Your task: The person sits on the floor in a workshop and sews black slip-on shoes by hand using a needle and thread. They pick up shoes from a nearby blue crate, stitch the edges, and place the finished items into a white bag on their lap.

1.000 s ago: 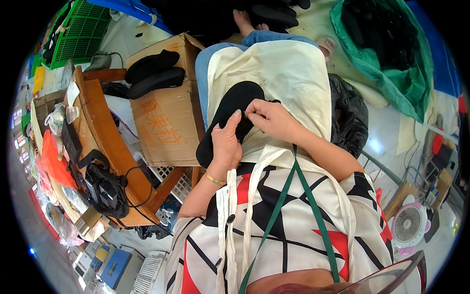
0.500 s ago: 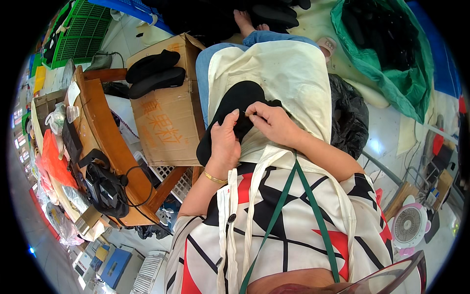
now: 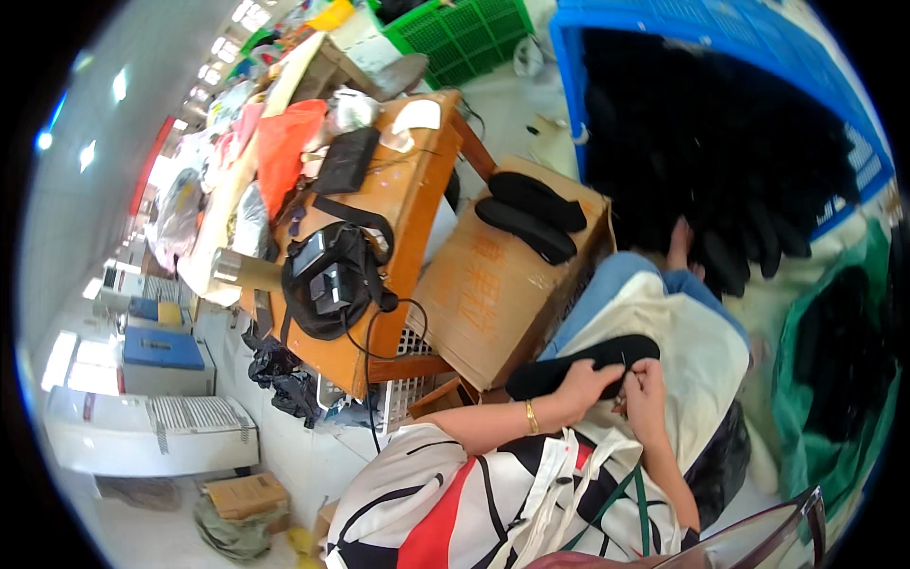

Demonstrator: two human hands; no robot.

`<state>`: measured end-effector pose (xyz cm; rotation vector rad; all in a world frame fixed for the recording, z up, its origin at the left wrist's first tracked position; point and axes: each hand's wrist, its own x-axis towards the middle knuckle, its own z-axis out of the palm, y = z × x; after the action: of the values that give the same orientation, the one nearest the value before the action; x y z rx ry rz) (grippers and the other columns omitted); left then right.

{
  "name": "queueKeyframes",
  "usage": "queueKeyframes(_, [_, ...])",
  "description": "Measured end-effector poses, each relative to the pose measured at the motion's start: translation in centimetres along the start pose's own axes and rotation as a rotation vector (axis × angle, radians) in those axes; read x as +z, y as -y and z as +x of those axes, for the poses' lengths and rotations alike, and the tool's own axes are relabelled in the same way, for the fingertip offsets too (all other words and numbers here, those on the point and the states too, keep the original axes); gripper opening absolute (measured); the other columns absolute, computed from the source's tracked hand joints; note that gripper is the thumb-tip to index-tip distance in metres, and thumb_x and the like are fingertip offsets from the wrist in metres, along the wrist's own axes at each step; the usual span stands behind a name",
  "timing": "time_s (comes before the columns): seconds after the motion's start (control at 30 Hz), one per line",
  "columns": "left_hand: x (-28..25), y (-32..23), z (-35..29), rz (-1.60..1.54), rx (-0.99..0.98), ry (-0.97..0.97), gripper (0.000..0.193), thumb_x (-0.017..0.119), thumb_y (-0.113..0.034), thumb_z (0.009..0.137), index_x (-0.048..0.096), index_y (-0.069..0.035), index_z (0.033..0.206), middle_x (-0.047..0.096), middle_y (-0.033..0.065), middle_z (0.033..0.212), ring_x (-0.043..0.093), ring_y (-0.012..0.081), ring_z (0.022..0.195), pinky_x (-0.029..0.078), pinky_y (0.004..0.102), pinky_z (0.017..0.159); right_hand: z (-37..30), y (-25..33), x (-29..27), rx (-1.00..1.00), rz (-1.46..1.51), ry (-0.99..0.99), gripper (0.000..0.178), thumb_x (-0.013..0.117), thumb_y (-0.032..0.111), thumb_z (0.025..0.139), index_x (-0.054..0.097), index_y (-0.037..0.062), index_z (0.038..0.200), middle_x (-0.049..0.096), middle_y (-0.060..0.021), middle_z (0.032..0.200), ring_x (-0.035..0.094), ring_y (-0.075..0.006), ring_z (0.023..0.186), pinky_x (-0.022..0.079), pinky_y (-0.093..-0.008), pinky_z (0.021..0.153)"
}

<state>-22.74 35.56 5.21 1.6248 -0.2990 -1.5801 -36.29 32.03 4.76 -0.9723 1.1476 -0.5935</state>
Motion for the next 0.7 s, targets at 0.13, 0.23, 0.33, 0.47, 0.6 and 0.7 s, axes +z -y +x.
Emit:
queueKeyframes(0.13, [-0.6, 0.6, 0.2, -0.055, 0.023, 0.171, 0.022, 0.064, -0.020, 0.090, 0.067, 0.002, 0.094, 0.065, 0.0037, 0.087, 0.057, 0.0106, 0.080, 0.047, 0.0282, 0.071, 0.1, 1.5, -0.6, 0.033, -0.015, 0.107, 0.012, 0.048, 0.004, 0.095, 0.043, 0.0057, 0.106, 0.053, -0.0050, 0.069, 0.051, -0.0103, 0.049, 0.046, -0.0247, 0.045])
queueKeyframes(0.23, [-0.3, 0.1, -0.1, -0.089, 0.042, 0.183, 0.029, 0.068, -0.019, 0.088, 0.066, 0.004, 0.105, 0.067, 0.0062, 0.098, 0.059, 0.0126, 0.088, 0.049, 0.0294, 0.078, -0.2, 2.6, -1.7, 0.008, -0.170, 0.125, 0.013, 0.053, 0.007, 0.095, 0.050, 0.0041, 0.107, 0.061, -0.0075, 0.076, 0.056, -0.0117, 0.052, 0.046, -0.0251, 0.045])
queueKeyframes(0.33, [0.0, 1.4, 1.2, -0.080, 0.228, 0.170, 0.047, 0.076, -0.028, 0.082, 0.065, 0.010, 0.109, 0.068, 0.0107, 0.100, 0.060, 0.0156, 0.088, 0.049, 0.0311, 0.079, 0.1, 3.6, -4.2, -0.315, -0.511, -0.168, 0.021, 0.056, 0.004, 0.090, 0.056, 0.0021, 0.111, 0.063, -0.0129, 0.089, 0.062, -0.0205, 0.066, 0.048, -0.0304, 0.055])
queueKeyframes(0.47, [-0.5, 0.6, 3.0, 0.054, 0.223, 0.097, 0.056, 0.077, -0.033, 0.081, 0.062, 0.014, 0.109, 0.066, 0.0139, 0.101, 0.059, 0.0173, 0.086, 0.049, 0.0326, 0.077, 2.8, 3.9, -10.1, -0.634, -1.015, -0.435, 0.031, 0.062, 0.006, 0.085, 0.056, -0.0006, 0.115, 0.059, -0.0206, 0.109, 0.058, -0.0353, 0.099, 0.047, -0.0429, 0.082])
queueKeyframes(0.6, [-0.2, -4.6, 1.7, 0.055, 0.265, 0.037, 0.047, 0.076, -0.030, 0.080, 0.066, 0.012, 0.099, 0.070, 0.0146, 0.091, 0.063, 0.0164, 0.080, 0.050, 0.0307, 0.071, 5.5, 3.2, -13.6, -0.618, -1.257, -0.526, 0.041, 0.066, 0.013, 0.083, 0.054, -0.0026, 0.120, 0.055, -0.0238, 0.122, 0.048, -0.0428, 0.118, 0.037, -0.0508, 0.100])
queueKeyframes(0.7, [-1.1, -5.0, 4.7, 0.257, 0.402, 0.014, 0.045, 0.077, -0.028, 0.080, 0.066, 0.011, 0.099, 0.070, 0.0145, 0.091, 0.064, 0.0173, 0.080, 0.051, 0.0311, 0.070, 7.7, 1.1, -15.2, -0.523, -1.268, -0.466, 0.044, 0.065, 0.016, 0.084, 0.053, -0.0026, 0.123, 0.054, -0.0244, 0.124, 0.047, -0.0430, 0.120, 0.037, -0.0501, 0.101])
